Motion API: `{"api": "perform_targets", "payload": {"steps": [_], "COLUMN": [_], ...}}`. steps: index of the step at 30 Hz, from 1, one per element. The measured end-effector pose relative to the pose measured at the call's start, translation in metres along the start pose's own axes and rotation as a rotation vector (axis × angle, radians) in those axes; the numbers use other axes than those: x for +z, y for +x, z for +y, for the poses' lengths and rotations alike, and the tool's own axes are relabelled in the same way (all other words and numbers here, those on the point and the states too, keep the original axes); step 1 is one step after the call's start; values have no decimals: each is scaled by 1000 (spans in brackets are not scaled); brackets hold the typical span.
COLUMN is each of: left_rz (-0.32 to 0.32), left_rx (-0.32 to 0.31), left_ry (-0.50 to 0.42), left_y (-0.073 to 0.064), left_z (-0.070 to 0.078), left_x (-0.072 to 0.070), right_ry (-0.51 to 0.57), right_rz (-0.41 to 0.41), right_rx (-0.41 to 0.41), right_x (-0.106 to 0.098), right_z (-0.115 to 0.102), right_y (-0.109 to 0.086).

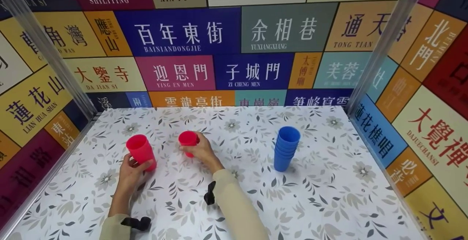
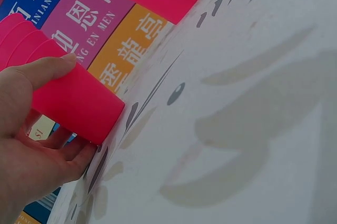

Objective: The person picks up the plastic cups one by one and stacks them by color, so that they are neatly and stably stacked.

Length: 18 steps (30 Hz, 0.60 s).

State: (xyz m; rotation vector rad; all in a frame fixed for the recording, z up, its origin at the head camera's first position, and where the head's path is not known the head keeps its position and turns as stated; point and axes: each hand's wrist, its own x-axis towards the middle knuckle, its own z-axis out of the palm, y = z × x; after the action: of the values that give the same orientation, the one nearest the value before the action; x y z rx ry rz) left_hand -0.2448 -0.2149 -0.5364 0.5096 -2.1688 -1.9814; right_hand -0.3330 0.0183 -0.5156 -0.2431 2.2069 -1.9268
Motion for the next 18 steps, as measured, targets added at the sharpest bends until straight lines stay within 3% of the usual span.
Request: {"api": "perform_targets", "payload": {"steps": [12, 18], "left_rz": [-10, -9], "left_rx": [4, 4], "left_ry": [-43, -50], "left_y": [0, -1], "left_z": [-1, -3], "left_x": [0, -1], "right_ry": [-29, 11], "right_rz": [12, -12], "right_rx": [31, -26], "right_x": [4, 13], "right_z": [-20, -34], "right_y": [-2, -5]}}
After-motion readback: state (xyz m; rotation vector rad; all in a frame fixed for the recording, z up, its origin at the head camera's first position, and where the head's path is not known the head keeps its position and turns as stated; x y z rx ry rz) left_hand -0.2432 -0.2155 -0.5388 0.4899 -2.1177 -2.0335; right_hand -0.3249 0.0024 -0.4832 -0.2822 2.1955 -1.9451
